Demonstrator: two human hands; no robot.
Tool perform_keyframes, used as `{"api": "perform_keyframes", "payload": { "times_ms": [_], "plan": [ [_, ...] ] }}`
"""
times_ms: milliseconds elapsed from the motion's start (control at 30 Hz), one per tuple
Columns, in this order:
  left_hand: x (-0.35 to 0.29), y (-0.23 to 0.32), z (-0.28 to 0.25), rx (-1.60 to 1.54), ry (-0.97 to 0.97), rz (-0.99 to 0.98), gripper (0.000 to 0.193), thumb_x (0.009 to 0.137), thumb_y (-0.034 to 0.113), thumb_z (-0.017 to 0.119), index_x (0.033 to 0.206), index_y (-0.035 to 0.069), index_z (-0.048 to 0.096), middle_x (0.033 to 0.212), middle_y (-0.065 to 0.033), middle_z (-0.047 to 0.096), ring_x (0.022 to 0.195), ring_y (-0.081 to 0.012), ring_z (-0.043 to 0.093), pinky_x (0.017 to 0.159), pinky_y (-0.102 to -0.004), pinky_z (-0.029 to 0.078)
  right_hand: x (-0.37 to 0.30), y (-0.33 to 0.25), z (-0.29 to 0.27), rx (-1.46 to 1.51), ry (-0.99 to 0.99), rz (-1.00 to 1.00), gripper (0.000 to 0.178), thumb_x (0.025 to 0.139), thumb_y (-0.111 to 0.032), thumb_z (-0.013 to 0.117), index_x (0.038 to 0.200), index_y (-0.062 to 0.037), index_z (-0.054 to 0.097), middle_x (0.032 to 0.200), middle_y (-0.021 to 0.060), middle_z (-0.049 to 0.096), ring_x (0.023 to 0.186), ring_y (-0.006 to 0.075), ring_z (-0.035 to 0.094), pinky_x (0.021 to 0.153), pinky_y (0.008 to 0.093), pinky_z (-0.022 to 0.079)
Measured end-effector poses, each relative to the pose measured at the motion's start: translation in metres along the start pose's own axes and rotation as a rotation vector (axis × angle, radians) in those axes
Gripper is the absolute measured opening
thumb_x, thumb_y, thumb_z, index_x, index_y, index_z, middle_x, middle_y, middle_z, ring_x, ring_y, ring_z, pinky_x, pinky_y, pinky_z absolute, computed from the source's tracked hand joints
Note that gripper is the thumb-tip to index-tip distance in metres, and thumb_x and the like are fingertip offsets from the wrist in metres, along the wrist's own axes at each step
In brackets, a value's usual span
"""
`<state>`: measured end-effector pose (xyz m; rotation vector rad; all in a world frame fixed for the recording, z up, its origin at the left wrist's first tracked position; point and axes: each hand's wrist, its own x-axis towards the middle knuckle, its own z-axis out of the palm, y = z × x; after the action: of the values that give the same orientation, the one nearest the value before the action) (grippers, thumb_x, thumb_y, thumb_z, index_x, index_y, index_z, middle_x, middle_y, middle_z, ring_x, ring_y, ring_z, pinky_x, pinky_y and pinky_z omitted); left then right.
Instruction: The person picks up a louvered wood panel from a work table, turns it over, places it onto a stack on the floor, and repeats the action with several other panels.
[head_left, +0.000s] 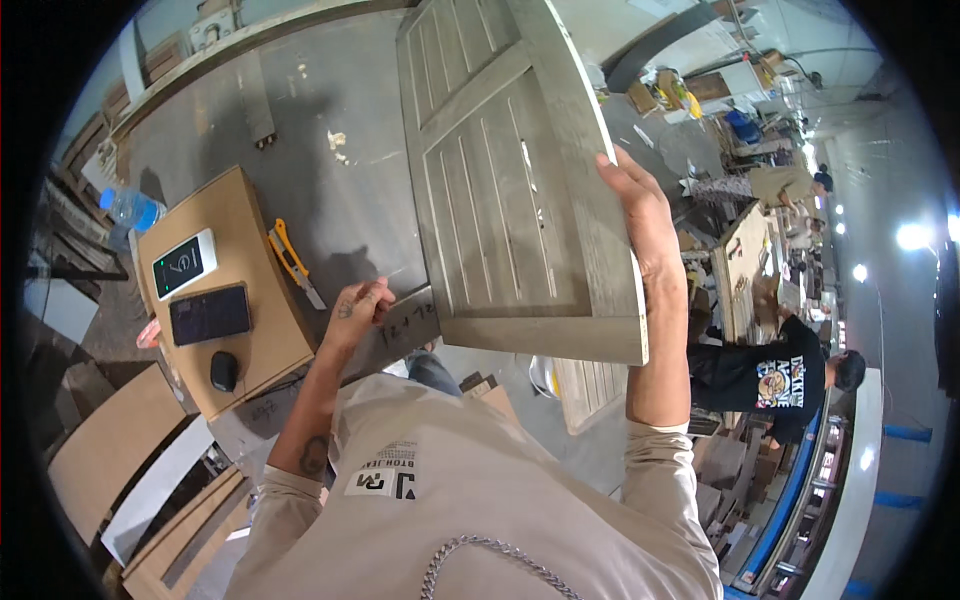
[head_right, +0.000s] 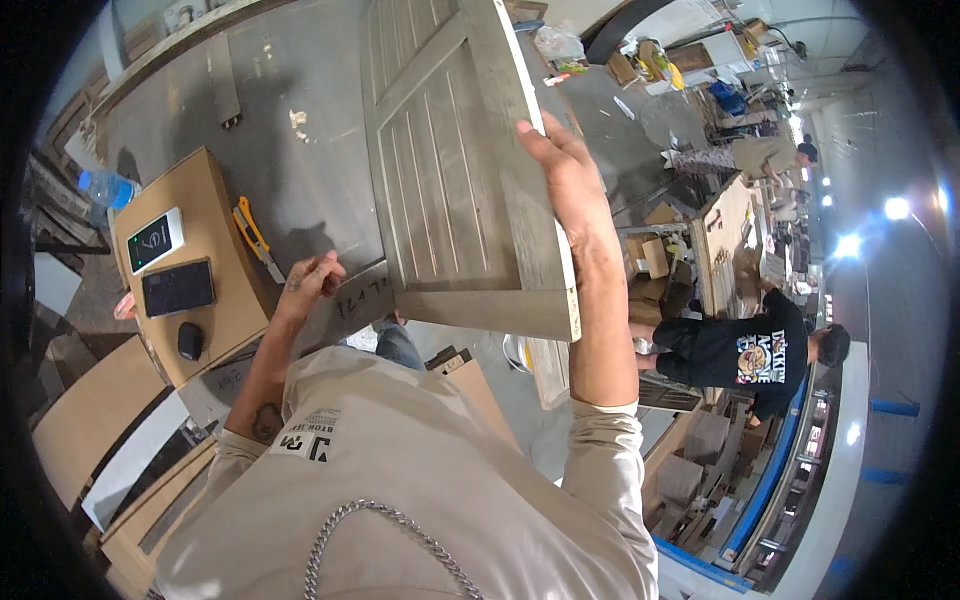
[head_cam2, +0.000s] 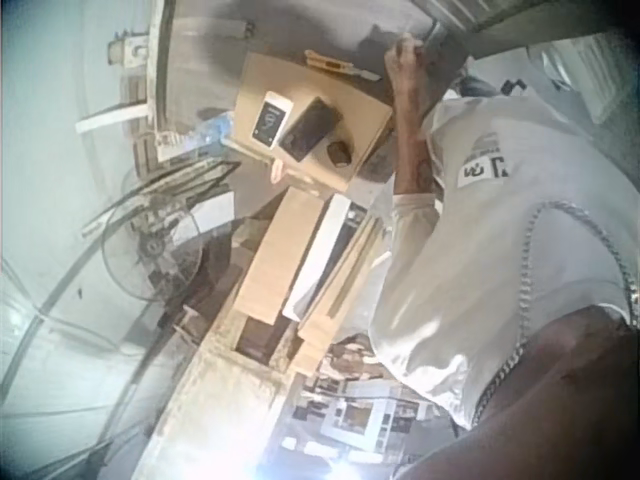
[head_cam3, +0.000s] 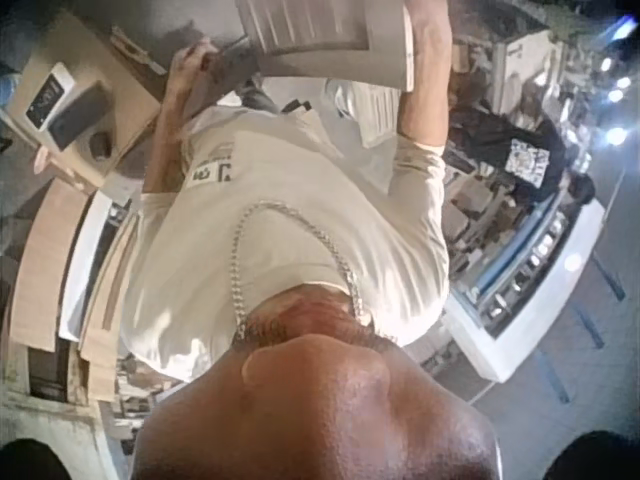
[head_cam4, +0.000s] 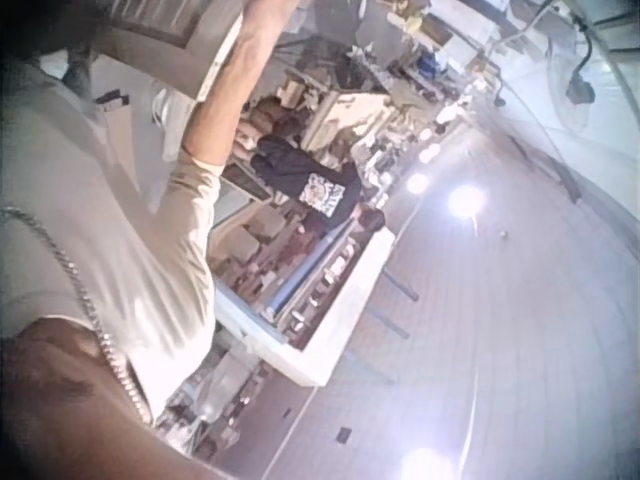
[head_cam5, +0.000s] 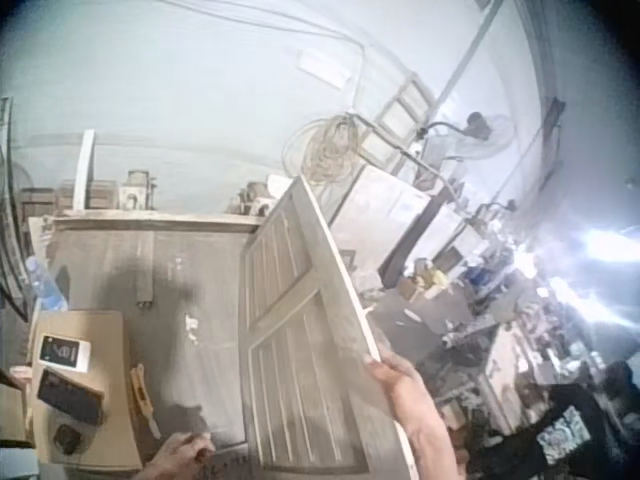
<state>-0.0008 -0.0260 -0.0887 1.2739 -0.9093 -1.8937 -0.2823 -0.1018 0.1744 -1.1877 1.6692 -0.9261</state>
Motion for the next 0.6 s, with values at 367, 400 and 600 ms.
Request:
{"api": "perform_keyframes", "payload": {
  "times_ms": [367,400,600],
  "plan": [
    [0.059,-0.005,-0.011,-0.126,-0.027,-0.038,0.03,0.095,0.029,0.054,0.084,0.003,0.062,0.068,-0.0017,0.057,0.056,-0.0091,0.05,0.052,-0.0247,0.042,-0.003,-0.017,-0.001,-0.433,0.093,-0.098,0.046,0.094,-0.032,0.055,0.125,0.0017,0.053,0.112,0.0095,0.062,0.106,0.0162,0.052,0.097,0.0291,0.036],
    [0.065,-0.016,-0.008,-0.196,-0.044,-0.071,0.027,0.094,0.028,0.055,0.087,0.003,0.062,0.069,-0.0016,0.058,0.056,-0.0089,0.051,0.053,-0.0245,0.043,-0.004,-0.012,-0.001,-0.471,0.103,-0.106,0.047,0.094,-0.032,0.055,0.125,0.0025,0.053,0.112,0.0097,0.062,0.107,0.0156,0.051,0.097,0.0292,0.036],
    [0.115,-0.056,0.035,-0.007,0.133,-0.034,0.043,0.092,0.035,0.057,0.116,0.0,0.055,0.107,-0.012,0.063,0.098,-0.0226,0.059,0.087,-0.0329,0.046,-0.017,-0.025,0.022,-0.384,0.025,-0.118,0.042,0.094,-0.029,0.057,0.12,0.0034,0.055,0.105,0.008,0.063,0.1,0.0143,0.051,0.092,0.0285,0.037]
  ]
}}
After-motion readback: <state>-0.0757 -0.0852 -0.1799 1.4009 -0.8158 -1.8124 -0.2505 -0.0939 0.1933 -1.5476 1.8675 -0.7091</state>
